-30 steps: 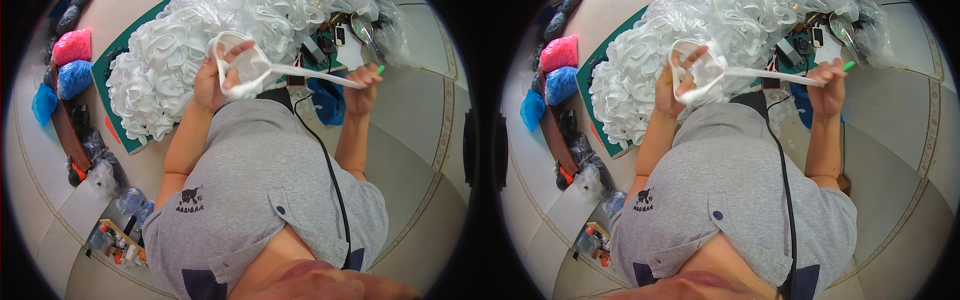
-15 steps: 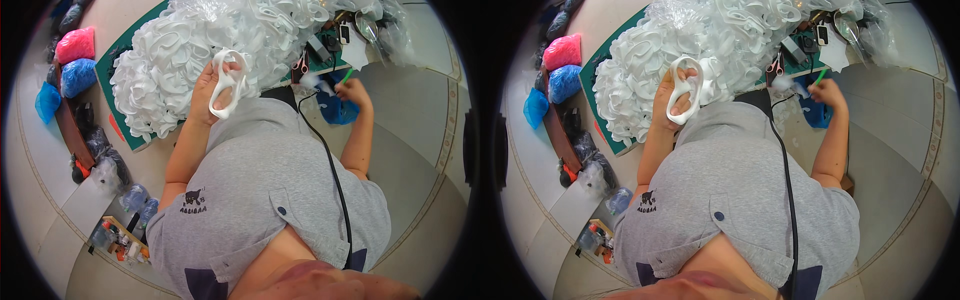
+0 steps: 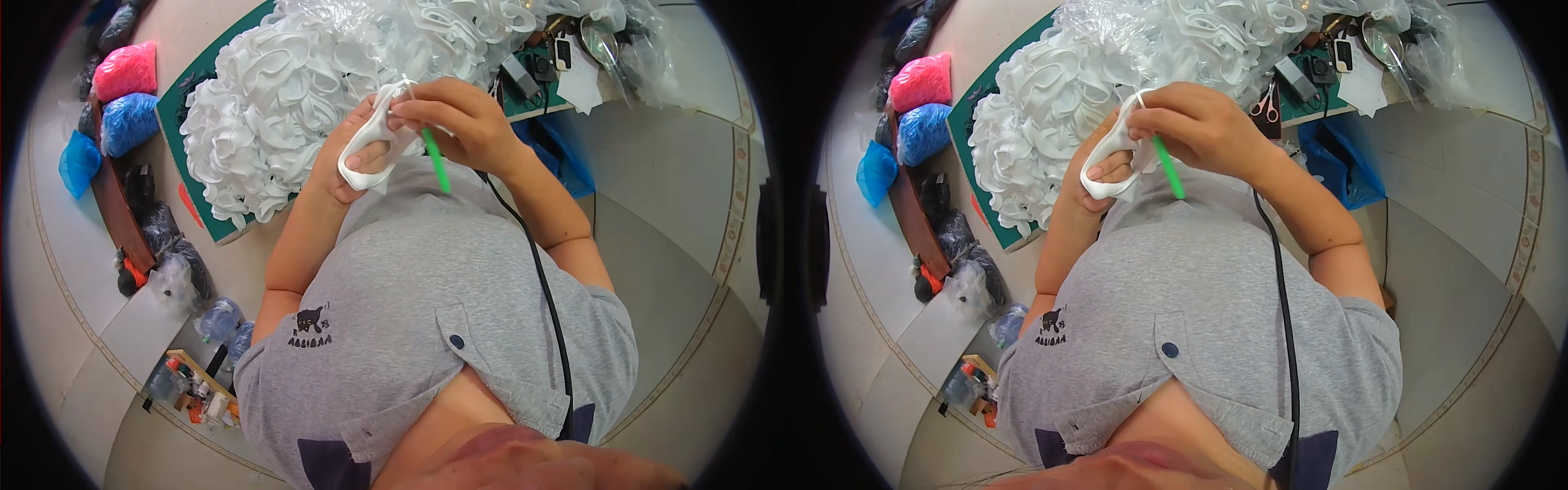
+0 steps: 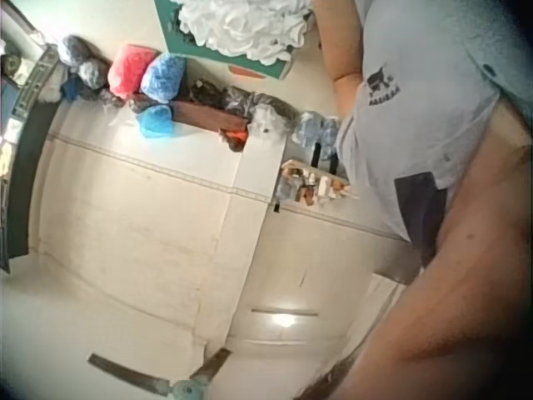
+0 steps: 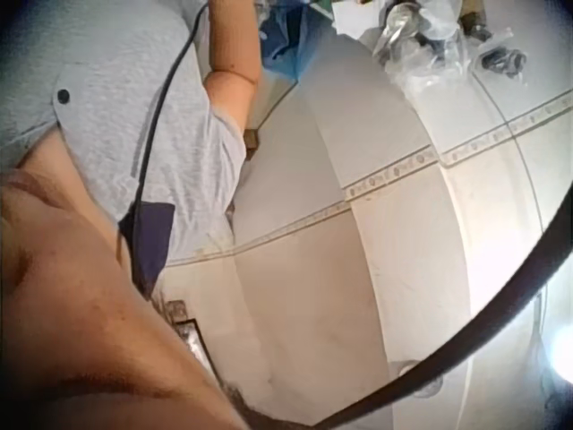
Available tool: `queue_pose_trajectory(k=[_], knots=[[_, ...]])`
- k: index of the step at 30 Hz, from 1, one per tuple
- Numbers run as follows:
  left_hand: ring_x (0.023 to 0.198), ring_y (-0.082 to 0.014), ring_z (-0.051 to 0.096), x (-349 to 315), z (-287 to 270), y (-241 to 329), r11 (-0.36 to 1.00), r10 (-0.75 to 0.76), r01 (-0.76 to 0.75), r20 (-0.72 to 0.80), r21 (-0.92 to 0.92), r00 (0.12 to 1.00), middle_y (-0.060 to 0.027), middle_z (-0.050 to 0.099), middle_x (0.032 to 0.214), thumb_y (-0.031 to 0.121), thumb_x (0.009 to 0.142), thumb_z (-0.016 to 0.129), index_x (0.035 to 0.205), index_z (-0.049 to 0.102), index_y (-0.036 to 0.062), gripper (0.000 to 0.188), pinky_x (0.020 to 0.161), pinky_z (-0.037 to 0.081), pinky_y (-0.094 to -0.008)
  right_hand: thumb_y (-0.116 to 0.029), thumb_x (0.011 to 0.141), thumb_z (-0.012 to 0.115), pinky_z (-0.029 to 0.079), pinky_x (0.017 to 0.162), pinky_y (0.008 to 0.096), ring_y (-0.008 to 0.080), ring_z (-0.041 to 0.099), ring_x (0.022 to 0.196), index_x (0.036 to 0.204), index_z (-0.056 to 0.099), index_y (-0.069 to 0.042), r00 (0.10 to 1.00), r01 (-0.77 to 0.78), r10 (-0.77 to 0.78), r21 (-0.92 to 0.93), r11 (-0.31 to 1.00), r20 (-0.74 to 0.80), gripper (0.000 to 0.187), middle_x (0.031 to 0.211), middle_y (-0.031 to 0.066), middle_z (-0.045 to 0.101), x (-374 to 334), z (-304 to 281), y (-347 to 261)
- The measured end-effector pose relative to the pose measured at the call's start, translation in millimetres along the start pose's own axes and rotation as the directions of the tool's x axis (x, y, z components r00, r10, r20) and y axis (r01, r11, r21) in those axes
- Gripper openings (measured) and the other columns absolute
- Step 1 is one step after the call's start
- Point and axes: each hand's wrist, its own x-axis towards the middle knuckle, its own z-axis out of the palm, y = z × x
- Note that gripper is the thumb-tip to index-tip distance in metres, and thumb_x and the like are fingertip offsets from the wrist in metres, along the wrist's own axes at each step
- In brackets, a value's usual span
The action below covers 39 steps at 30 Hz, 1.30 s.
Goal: Inspecting and trimming small white plastic parts for assembly.
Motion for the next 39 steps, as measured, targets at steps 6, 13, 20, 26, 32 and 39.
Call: queue_pose_trajectory(k=[6, 13, 20, 26, 32, 39], knots=[[0.036, -0.0081, 0.047, -10, 15, -4, 0.999, -0.015, 0.015, -0.003, 0.043, 1.000, -0.0123, 0.056, 0.090, 0.005, 0.094, 0.035, 0.118, 0.041, 0.0006, 0.025, 0.028, 0.034, -0.0169, -0.011, 0.071, 0.065, 0.050, 0.068, 0.0320, 0.0213, 0.060, 0.082, 0.100, 0.060, -0.009, 0.957, 0.126, -0.095, -0.097, 0.987, 0.275, 0.030, 0.096, 0.0049, 0.060, 21, -3, -1], [0.037, -0.0066, 0.046, -10, 4, 1, 0.994, -0.066, 0.072, -0.075, 0.086, 0.995, -0.0064, 0.058, 0.082, 0.006, 0.095, 0.035, 0.120, 0.041, 0.0016, 0.026, 0.029, 0.034, -0.0163, -0.013, 0.075, 0.058, 0.049, 0.072, 0.0318, 0.0217, 0.058, 0.085, 0.103, 0.059, -0.006, 0.868, 0.280, -0.183, -0.151, 0.948, 0.462, 0.029, 0.097, 0.0054, 0.056, 26, 1, 0], [0.038, -0.0074, 0.047, -8, 12, 2, 0.996, -0.091, 0.092, -0.079, 0.018, 0.993, -0.0110, 0.056, 0.091, 0.006, 0.096, 0.034, 0.120, 0.039, -0.0001, 0.025, 0.029, 0.039, -0.0168, -0.011, 0.071, 0.062, 0.050, 0.070, 0.0326, 0.0220, 0.060, 0.084, 0.104, 0.058, -0.002, 0.911, 0.224, -0.177, -0.087, 0.971, 0.372, 0.034, 0.095, 0.0071, 0.058, 27, -12, -1], [0.039, -0.0085, 0.048, -2, -2, 10, 0.989, -0.149, 0.149, 0.011, -0.001, 0.989, -0.0154, 0.050, 0.099, 0.008, 0.097, 0.032, 0.117, 0.038, -0.0015, 0.023, 0.028, 0.039, -0.0156, -0.009, 0.068, 0.069, 0.050, 0.061, 0.0314, 0.0240, 0.062, 0.072, 0.098, 0.063, -0.003, 0.964, 0.221, -0.210, -0.055, 0.974, 0.161, 0.031, 0.087, 0.0097, 0.060, 22, -31, -2], [0.039, -0.0089, 0.047, -1, 1, 11, 0.987, -0.163, 0.163, 0.021, -0.012, 0.986, -0.0154, 0.049, 0.097, 0.010, 0.098, 0.031, 0.114, 0.039, -0.0025, 0.022, 0.028, 0.038, -0.0163, 0.003, 0.065, 0.070, 0.050, 0.060, 0.0314, 0.0242, 0.061, 0.072, 0.099, 0.063, -0.003, 0.986, 0.042, -0.023, -0.114, 0.993, 0.165, 0.035, 0.088, 0.0100, 0.061, 9, -37, 4], [0.035, -0.0085, 0.044, 0, 13, 4, 0.989, -0.101, 0.111, -0.104, 0.095, 0.990, -0.0194, 0.051, 0.098, 0.017, 0.102, 0.024, 0.109, 0.037, -0.0056, 0.028, 0.027, 0.037, -0.0168, 0.000, 0.064, 0.068, 0.050, 0.067, 0.0326, 0.0237, 0.060, 0.080, 0.101, 0.060, -0.006, 0.959, 0.026, -0.006, -0.067, 0.997, 0.282, 0.038, 0.091, 0.0067, 0.059, 9, -12, 8]])
